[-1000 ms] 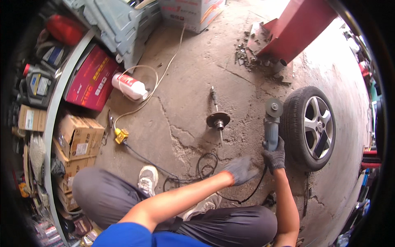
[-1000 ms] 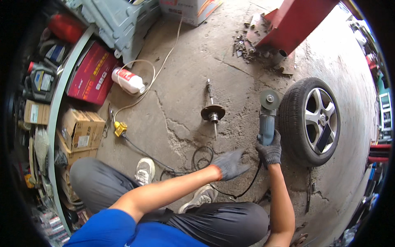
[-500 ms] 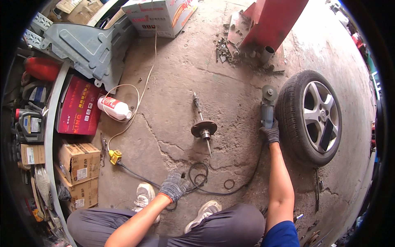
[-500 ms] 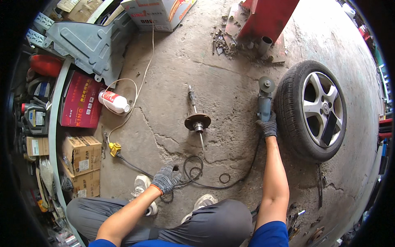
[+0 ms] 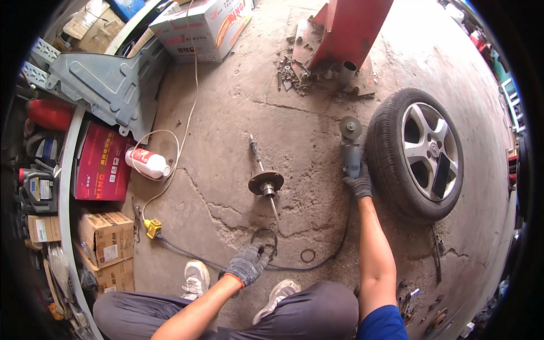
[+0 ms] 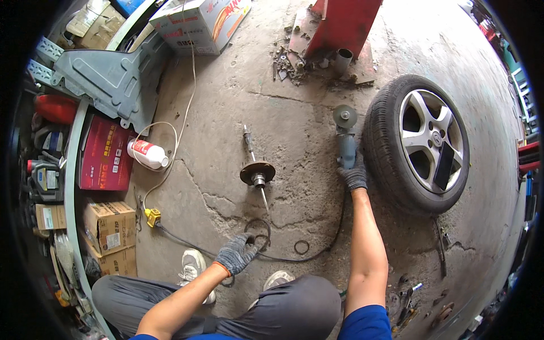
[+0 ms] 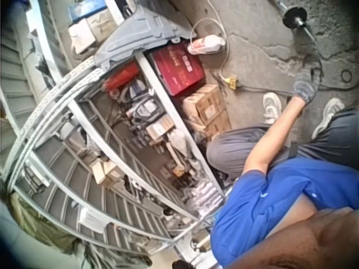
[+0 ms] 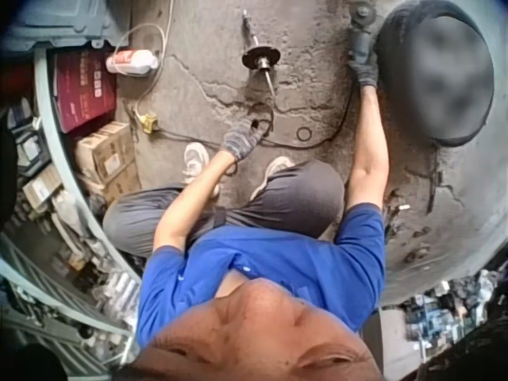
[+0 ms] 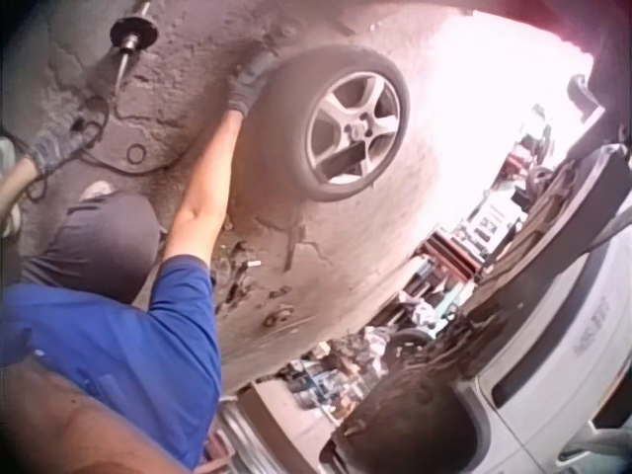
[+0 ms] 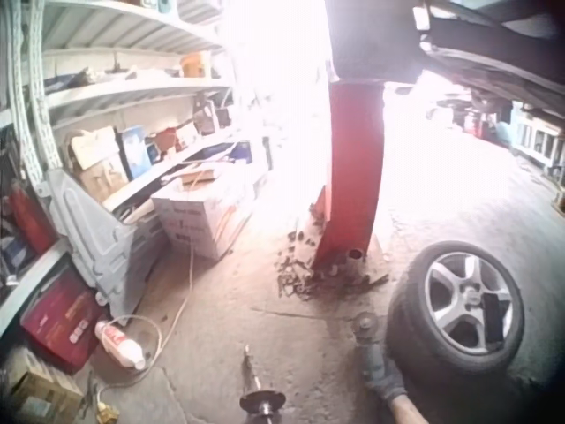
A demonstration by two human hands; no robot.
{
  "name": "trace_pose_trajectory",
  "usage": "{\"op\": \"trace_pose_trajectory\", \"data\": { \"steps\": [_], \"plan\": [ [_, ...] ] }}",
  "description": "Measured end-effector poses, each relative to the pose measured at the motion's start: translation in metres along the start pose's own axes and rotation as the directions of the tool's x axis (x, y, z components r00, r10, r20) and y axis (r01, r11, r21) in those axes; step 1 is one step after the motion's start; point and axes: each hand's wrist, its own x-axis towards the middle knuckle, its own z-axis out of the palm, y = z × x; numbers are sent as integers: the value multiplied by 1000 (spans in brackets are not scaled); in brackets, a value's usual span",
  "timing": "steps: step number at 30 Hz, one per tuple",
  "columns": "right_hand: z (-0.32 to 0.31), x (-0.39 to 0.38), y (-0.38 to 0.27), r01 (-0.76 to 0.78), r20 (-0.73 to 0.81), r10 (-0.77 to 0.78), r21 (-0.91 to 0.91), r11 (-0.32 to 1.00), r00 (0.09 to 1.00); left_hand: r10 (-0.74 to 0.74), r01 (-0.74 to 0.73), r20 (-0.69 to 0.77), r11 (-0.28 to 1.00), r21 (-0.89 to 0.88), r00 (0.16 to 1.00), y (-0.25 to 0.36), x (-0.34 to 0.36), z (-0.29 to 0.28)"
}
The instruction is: The person uses an angle grinder to cut a metal car part, creating sparks. They then use a hammer and chisel to separate components and inspect the resulting pieces.
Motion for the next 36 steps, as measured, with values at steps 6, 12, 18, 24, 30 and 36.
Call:
{"op": "trace_pose_trajectory", "data": {
  "steps": [6,12,18,24,30,36],
  "plan": [
    [12,-12,-38,129,55,-118,-322,938,992,23,-24,-23,1000,-16,999,-6,-9,3],
    [7,-18,-48,17,84,35,-549,836,996,22,-22,1,1000,-6,1000,3,-4,0],
    [15,-30,-61,-23,42,54,-541,841,998,51,-53,45,998,35,998,11,-2,-16],
    [-33,-74,-117,192,141,-149,-377,906,979,151,-153,52,988,26,987,17,13,-13],
    [-14,-246,-109,160,-300,-155,-10,987,941,215,-195,132,970,-148,968,-11,31,-19],
    [-46,-599,-21,-639,-226,614,-56,767,756,183,-156,370,982,-104,911,7,36,-48]
  ]
}}
